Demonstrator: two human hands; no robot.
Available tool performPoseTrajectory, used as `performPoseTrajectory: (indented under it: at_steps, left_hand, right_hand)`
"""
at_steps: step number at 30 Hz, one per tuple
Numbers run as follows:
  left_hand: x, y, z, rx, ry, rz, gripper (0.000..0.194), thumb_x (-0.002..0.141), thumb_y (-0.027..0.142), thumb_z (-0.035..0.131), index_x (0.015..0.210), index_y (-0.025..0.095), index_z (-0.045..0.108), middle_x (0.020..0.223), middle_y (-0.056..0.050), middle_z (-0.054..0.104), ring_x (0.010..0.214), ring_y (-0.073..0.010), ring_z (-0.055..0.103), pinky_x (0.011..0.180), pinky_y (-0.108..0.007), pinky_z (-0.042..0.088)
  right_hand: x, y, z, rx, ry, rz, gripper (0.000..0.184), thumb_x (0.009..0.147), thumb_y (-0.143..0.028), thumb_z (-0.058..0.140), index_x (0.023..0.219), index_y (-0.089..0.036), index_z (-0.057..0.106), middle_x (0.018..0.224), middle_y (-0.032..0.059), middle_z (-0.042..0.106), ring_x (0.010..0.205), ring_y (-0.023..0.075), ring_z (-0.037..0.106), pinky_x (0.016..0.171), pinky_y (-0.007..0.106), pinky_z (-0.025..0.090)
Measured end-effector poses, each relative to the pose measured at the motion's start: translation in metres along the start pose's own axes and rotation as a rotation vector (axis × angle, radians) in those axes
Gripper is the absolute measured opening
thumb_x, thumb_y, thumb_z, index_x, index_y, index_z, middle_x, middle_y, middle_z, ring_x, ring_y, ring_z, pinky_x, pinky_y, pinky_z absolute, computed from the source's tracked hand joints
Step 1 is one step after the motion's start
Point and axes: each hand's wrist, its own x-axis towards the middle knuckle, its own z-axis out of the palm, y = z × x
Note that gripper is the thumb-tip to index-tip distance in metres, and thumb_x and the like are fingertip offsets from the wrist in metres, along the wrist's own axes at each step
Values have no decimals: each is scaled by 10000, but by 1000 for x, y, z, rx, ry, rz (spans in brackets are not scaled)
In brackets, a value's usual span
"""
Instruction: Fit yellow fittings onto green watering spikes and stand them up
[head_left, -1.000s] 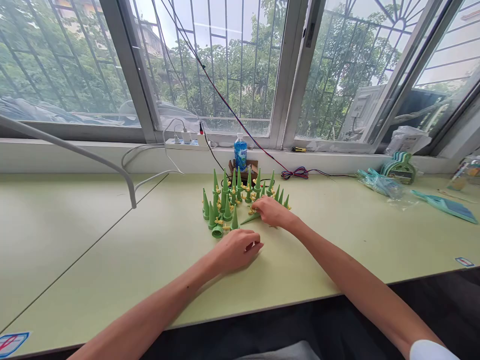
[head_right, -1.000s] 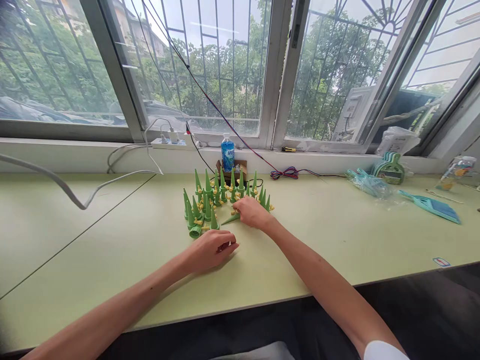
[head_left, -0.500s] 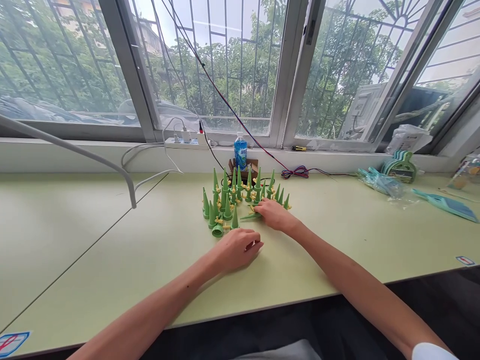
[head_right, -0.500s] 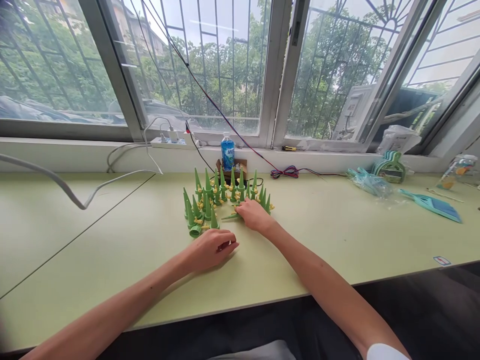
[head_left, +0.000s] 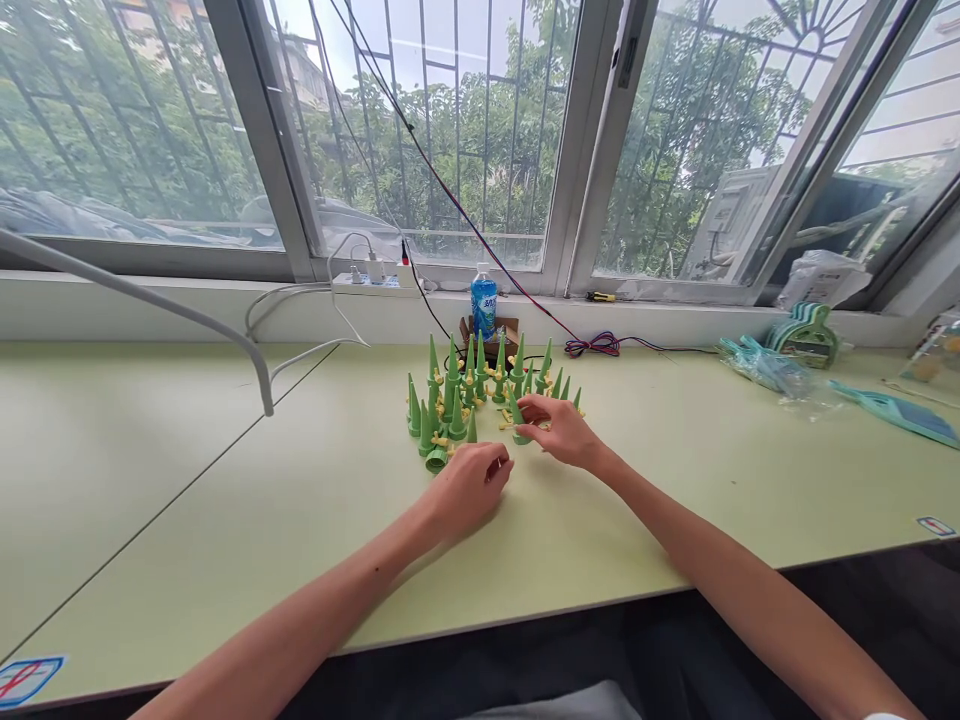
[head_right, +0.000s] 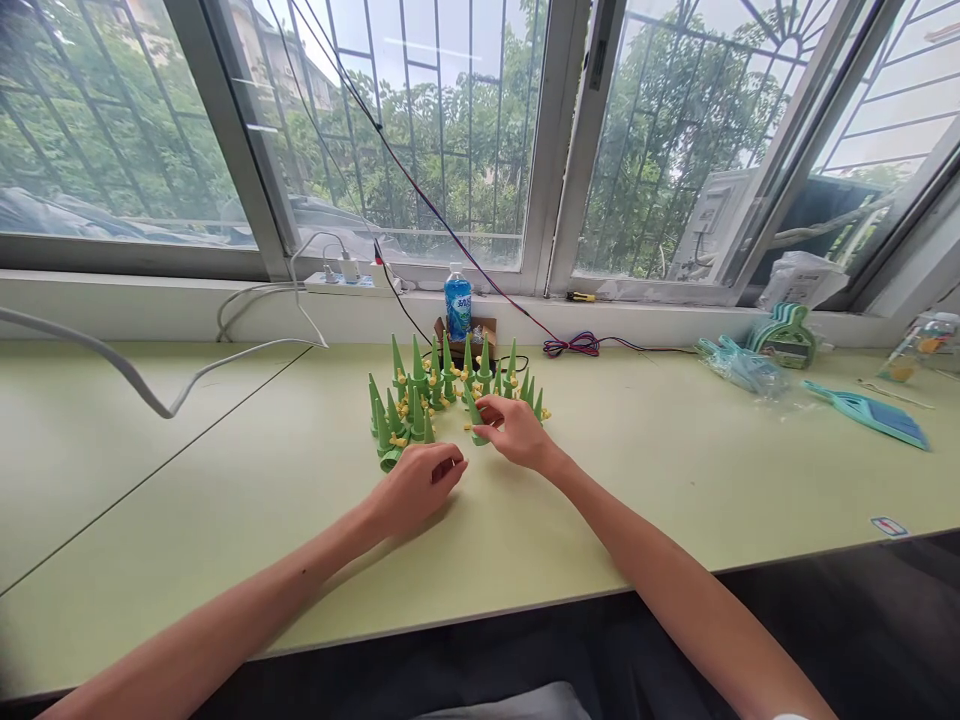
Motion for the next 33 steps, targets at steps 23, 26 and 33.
performPoseTrajectory:
  at_steps: [23, 26, 33]
  left_hand:
    - [6, -18, -3, -140, -32, 29, 203, 891, 323, 496, 787, 186, 603, 561, 53, 514, 502, -86, 395, 544, -221, 334]
    - [6, -15, -1, -123, 21, -42, 183, 894, 349, 502, 916, 193, 596, 572, 59, 539, 504, -98, 439, 554, -231, 344]
    - [6, -11, -1, -128, 33, -89, 217, 889, 391, 524, 949, 196, 597, 668, 36, 594, 535, -103, 479, 564, -235, 369]
  right_hand:
    - [-10, 12, 11, 201, -5, 96, 239, 810, -411, 638, 809, -183, 566, 782, 26, 626, 722, 159, 608, 703, 309, 538]
    - [-12, 6, 10, 235, -28, 83, 253, 792, -413, 666, 786, -179, 569, 779, 23, 614, 714, 151, 589, 700, 302, 541]
    - [-15, -6, 13, 345, -103, 28, 245, 778, -397, 701, 814, -159, 654, 801, 29, 627, 765, 157, 589, 715, 293, 535]
